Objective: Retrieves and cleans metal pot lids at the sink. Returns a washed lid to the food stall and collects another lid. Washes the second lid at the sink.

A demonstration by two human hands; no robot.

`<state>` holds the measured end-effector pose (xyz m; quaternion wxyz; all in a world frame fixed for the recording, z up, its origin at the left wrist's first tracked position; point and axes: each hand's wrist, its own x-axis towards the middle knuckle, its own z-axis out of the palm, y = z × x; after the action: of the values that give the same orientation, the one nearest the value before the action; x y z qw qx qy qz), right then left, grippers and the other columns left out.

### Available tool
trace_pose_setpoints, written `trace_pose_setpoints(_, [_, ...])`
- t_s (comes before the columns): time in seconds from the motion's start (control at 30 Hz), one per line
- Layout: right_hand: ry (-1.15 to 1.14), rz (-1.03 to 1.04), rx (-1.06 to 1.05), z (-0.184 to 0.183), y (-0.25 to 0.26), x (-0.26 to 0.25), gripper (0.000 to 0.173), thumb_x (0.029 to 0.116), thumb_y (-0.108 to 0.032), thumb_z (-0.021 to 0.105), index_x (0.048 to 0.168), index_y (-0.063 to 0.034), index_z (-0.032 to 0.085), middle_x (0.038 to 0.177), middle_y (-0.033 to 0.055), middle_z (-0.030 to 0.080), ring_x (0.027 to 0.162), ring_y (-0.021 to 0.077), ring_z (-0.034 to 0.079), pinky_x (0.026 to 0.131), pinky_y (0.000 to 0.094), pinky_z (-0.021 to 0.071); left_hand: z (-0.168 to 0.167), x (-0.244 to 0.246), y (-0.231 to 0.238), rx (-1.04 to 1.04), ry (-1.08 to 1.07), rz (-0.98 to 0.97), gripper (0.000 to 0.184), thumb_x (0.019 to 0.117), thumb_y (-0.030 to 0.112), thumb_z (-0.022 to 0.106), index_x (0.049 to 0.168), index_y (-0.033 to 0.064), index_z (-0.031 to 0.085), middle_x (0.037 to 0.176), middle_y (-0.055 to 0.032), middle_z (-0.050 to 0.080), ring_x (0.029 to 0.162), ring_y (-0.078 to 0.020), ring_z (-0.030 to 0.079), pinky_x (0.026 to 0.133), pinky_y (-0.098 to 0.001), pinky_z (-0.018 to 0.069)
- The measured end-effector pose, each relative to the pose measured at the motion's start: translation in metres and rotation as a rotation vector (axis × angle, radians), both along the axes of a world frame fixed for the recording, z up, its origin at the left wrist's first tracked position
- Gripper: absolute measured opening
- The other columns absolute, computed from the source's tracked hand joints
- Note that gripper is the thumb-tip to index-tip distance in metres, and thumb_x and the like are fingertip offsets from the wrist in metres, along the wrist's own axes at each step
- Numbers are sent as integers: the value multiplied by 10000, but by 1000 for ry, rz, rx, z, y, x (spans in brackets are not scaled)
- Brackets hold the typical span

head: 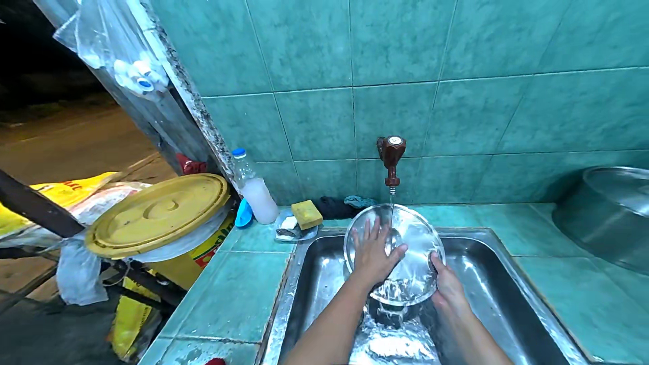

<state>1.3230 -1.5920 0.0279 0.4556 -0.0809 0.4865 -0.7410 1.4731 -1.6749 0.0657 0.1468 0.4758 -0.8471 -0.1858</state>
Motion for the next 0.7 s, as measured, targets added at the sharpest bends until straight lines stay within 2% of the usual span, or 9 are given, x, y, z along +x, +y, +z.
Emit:
trace_pose_setpoints(0.1, [5, 14, -27, -1, 4, -6, 349, 1109, -216, 430, 1364, 13, 496, 1021, 159, 699, 873, 197, 727, 755, 375, 633, -5, 1, 9, -26, -9, 0, 941, 929, 814, 346, 1653, 224, 227, 1727, -54, 132, 1593, -325, 2, 1212, -691, -61])
trace_pose_setpoints(0.2, [22, -9, 16, -5, 6, -11, 364, 1113, -235, 420, 1381, 4, 482, 1051, 143, 680, 897, 173, 710, 776, 355, 619, -12, 19, 38, -77, -11, -259, 980, 923, 710, 540, 1637, 106, 248, 1696, -89, 248, 1591, -286, 107, 1247, -657, 12])
trace_pose_setpoints(0.27, [19, -12, 84, -10, 6, -21, 368, 1106, -246, 445, 1373, 2, 495, 1074, 151, 674, 920, 182, 699, 792, 363, 603, -13, 36, 50, -114, -105, -485, 912, 913, 573, 675, 1636, 187, 277, 1692, -125, 245, 1582, -328, 146, 1237, -668, 56])
trace_pose_setpoints(0.3, [17, 5, 116, -13, 6, -25, 355, 1100, -241, 461, 1357, 0, 504, 1074, 151, 673, 922, 186, 696, 790, 367, 600, -12, 44, 52, -118, -146, -559, 861, 914, 406, 741, 1632, 255, 291, 1695, -131, 233, 1578, -346, 155, 1229, -681, 68])
trace_pose_setpoints(0.37, [3, 70, 167, -13, 9, -30, 318, 1086, -216, 491, 1316, 0, 529, 1052, 152, 677, 910, 200, 695, 778, 383, 599, -12, 59, 53, -213, -138, -625, 755, 929, 41, 674, 1575, 333, 412, 1648, -112, 358, 1533, -399, 279, 1186, -725, 190])
trace_pose_setpoints(0.47, [-42, 128, 190, 12, 14, -25, 258, 1080, -221, 479, 1173, -16, 605, 900, 112, 685, 783, 179, 692, 672, 361, 593, -5, 70, 56, -497, 11, -672, 609, 924, -68, 617, 1419, 287, 620, 1444, -74, 618, 1349, -417, 551, 1049, -650, 467])
trace_pose_setpoints(0.57, [-62, 271, 67, 29, 16, -26, 585, 1102, -514, 225, 1302, -84, 567, 1047, 112, 722, 926, 225, 721, 760, 443, 614, 20, 65, 64, -458, 200, -570, 562, 909, -95, 604, 1362, 232, 673, 1305, -68, 710, 1211, -346, 675, 989, -561, 554])
trace_pose_setpoints(0.63, [25, 318, 88, 22, 8, -32, 655, 1094, -558, 160, 1361, -67, 501, 1141, 120, 656, 1017, 257, 663, 823, 483, 563, 44, 63, 65, -151, 302, -369, 552, 941, -67, 547, 1418, 195, 636, 1229, -73, 741, 1102, -249, 724, 979, -476, 571])
trace_pose_setpoints(0.7, [205, 307, 202, 7, 1, -38, 522, 1119, -452, 307, 1356, -48, 537, 1257, 134, 621, 1127, 277, 616, 900, 485, 513, 55, 61, 53, 162, 497, -111, 429, 996, 76, 579, 1422, 120, 610, 1057, -120, 729, 891, -185, 687, 860, -375, 560])
